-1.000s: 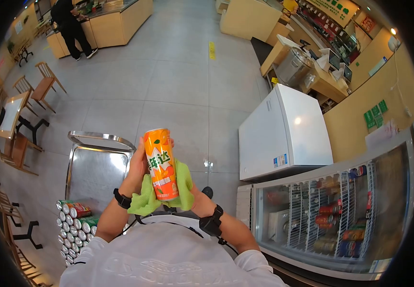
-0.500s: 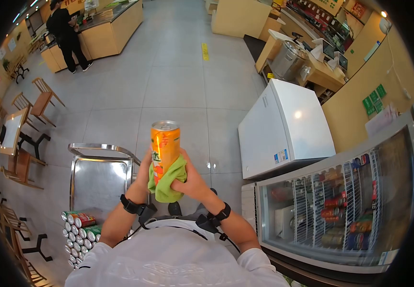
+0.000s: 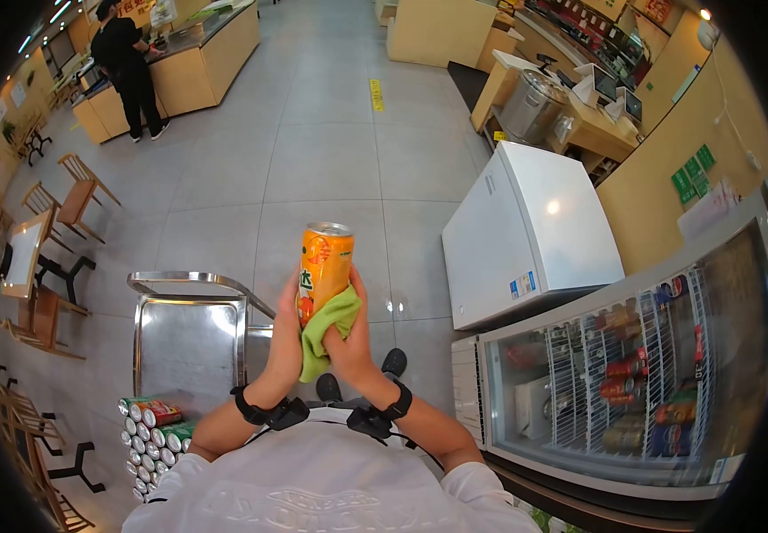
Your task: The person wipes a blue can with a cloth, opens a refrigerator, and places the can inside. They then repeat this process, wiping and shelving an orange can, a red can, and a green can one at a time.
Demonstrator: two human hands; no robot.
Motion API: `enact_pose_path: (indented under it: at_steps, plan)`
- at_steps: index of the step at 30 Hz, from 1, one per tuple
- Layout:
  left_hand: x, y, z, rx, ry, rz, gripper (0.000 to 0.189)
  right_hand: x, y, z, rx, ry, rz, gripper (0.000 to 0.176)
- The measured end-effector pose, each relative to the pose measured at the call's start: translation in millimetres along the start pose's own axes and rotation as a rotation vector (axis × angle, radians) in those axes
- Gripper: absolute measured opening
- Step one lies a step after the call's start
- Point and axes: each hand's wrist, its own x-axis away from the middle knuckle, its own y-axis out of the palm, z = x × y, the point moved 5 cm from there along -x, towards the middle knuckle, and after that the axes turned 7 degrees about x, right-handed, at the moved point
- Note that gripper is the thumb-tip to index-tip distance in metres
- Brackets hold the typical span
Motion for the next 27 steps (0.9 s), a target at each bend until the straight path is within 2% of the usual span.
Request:
enact_pose_path:
  at_steps: [1,5,10,14,16,17,19,22,23,25,26,27]
  plan:
    - [1.1,5.6,7.4,-0.288,0.154,-0.062,0.080,-0.7,-1.6,-0.2,-0.065,-0.005,0.055,0.070]
    - [8.3,13.6,11.2,-0.260,0.219,-0.084,0.074,1.2,-6.9,-1.6,-0.226,-0.051,0.029,0.064]
    - [8.9,11.1,8.9,-0.233,0.253,-0.103,0.065,-4.1,-15.4,-1.3,-0.016,0.031,0.069,0.056]
    - [8.1,5.0,10.6,-0.114,0.198,-0.127,0.062,-10.5,-19.8,5.4,-0.026,0.037,0.052,0.055]
    - [5.9,2.7,25.8,-0.602,0.452,-0.085,0.058,-14.7,-20.9,2.5,0.059,0.038,0.071,0.047]
    - [5.5,1.2,25.6,-0.602,0.454,-0.085,0.058,-16.5,-18.3,-0.5,0.059,0.037,0.070,0.047]
    - [7.5,1.7,23.6,-0.848,0.513,-0.083,0.057,-18.1,-15.3,-9.7,-0.222,0.032,0.157,0.053]
    - [10.0,6.1,26.2,-0.726,0.500,-0.055,0.057,-18.4,-10.1,-24.7,-0.231,-0.029,0.126,0.061]
    - [9.2,5.9,25.4,-0.724,0.497,-0.059,0.057,-17.9,-10.7,-27.5,-0.228,-0.028,0.130,0.061]
    - [7.8,4.9,22.4,-0.663,0.460,-0.087,0.058,-16.5,-11.5,-37.0,0.076,-0.096,0.110,0.075]
    - [8.1,5.9,21.6,-0.660,0.460,-0.086,0.058,-16.7,-12.2,-39.6,0.078,-0.096,0.108,0.075]
    - [8.3,6.4,20.1,-0.609,0.436,-0.088,0.059,-17.4,-11.0,-43.2,0.084,-0.123,0.083,0.083]
